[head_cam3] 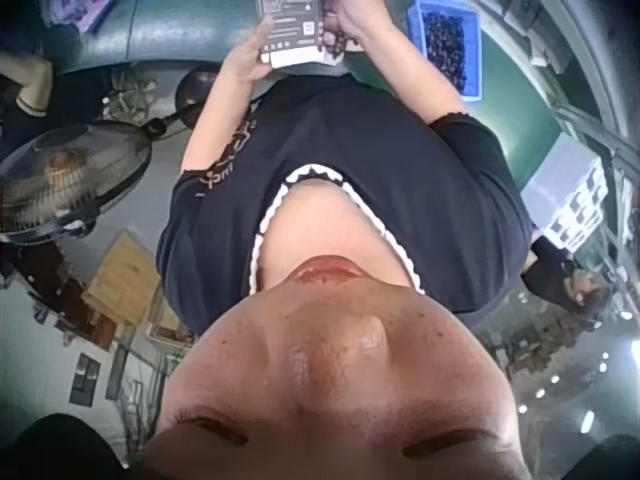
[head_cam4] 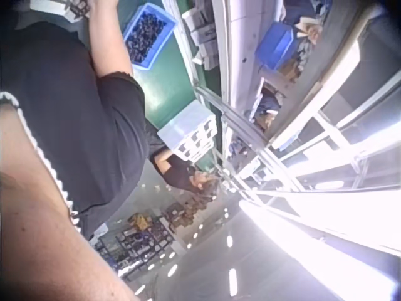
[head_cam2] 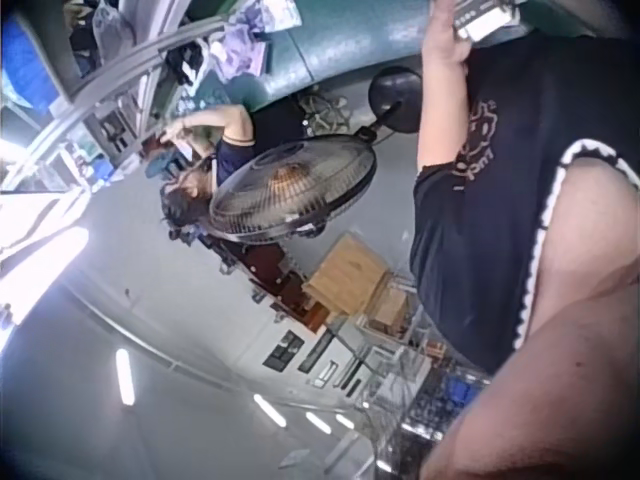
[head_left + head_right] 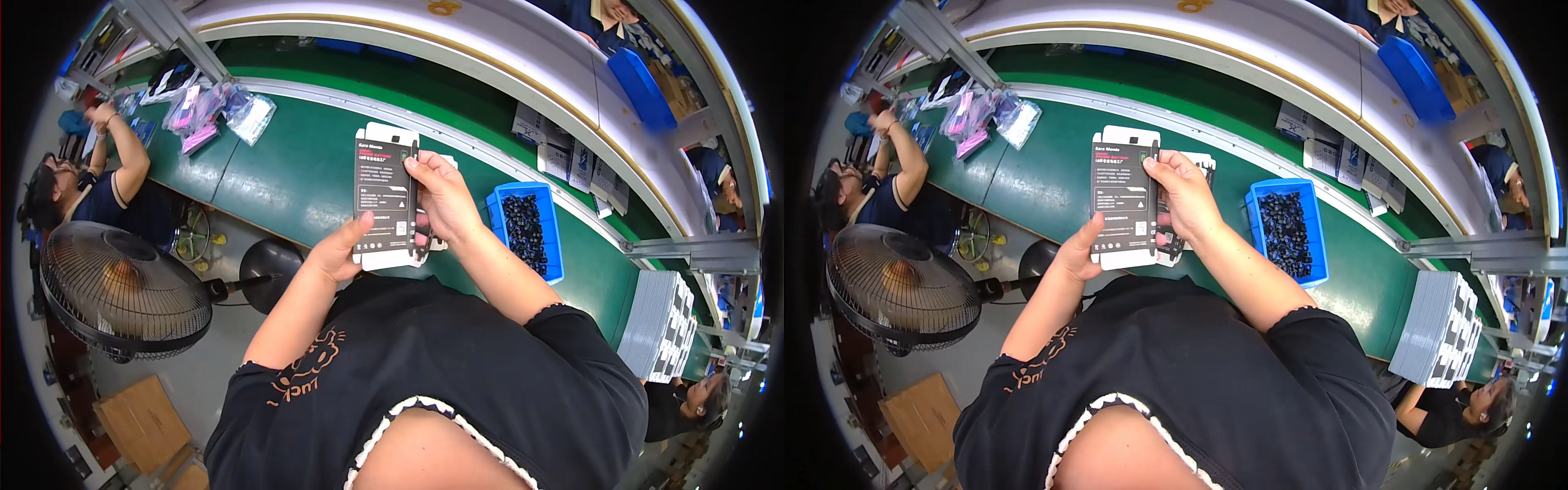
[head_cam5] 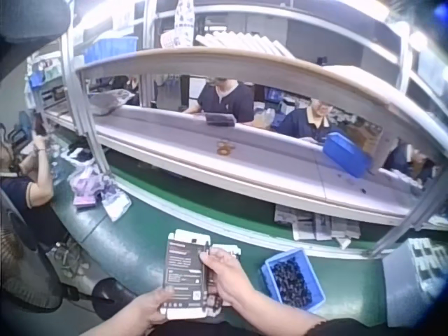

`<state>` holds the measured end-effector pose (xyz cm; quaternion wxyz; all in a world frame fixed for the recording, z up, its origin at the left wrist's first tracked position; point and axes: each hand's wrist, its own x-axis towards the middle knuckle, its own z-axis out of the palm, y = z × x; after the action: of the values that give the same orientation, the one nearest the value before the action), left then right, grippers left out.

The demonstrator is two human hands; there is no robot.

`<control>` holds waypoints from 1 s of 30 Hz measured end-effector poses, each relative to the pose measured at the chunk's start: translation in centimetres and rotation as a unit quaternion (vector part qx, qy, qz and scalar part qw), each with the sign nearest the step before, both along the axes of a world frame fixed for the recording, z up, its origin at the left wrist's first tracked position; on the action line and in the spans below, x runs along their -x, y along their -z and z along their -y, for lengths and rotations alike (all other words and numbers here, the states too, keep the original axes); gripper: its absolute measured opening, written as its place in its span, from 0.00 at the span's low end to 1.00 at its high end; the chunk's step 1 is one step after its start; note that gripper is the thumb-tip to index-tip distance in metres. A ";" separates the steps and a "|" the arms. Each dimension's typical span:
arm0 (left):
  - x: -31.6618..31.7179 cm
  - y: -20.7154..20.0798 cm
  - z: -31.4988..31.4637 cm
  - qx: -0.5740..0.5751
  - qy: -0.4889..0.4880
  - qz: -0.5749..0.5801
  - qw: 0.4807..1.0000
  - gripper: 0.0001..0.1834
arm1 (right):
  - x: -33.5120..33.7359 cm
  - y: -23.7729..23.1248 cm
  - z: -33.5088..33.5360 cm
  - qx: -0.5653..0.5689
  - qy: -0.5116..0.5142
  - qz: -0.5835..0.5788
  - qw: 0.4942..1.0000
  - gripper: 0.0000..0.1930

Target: The person inserts small black electronic components into white rectangular boxes at a workstation. They pick components from a blue bin, place them into the boxes, and then fold the box flaps to close them. The completed boxes are stacked on the table.

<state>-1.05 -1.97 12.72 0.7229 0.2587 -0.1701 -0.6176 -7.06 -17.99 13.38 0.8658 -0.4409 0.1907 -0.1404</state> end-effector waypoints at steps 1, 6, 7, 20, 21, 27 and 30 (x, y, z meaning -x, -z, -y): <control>-0.2 0.1 0.0 0.014 0.013 0.004 1.000 0.41 | -0.1 0.3 0.2 0.000 -0.010 0.018 1.000 0.10; 0.1 -1.1 -0.1 -0.043 0.002 0.045 0.998 0.30 | 0.9 -1.5 -0.1 0.174 -0.033 -0.028 0.984 0.14; 0.3 -1.2 0.0 -0.078 -0.002 0.049 0.996 0.28 | 1.0 -1.4 -0.1 0.168 -0.041 -0.030 0.984 0.13; -1.4 -0.8 1.0 -0.213 -0.342 0.373 0.836 0.18 | 2.3 0.5 -1.4 0.276 -0.012 -0.066 0.959 0.19; -1.5 -0.3 0.8 -0.214 -0.347 0.383 0.829 0.17 | 2.3 0.3 -1.7 0.280 0.008 -0.046 0.959 0.20; -1.0 0.5 0.4 -0.188 -0.330 0.350 0.857 0.10 | 2.6 0.8 -2.0 0.220 0.028 0.001 0.975 0.19; -1.1 -0.2 -0.1 -0.207 -0.273 0.333 0.879 0.09 | 2.8 0.4 -0.5 0.163 -0.031 -0.033 0.986 0.14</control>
<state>0.05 -1.88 12.91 0.6933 0.6290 -0.1919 -0.2946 -9.89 -17.48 12.93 0.7796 -0.5860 0.1800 -0.1283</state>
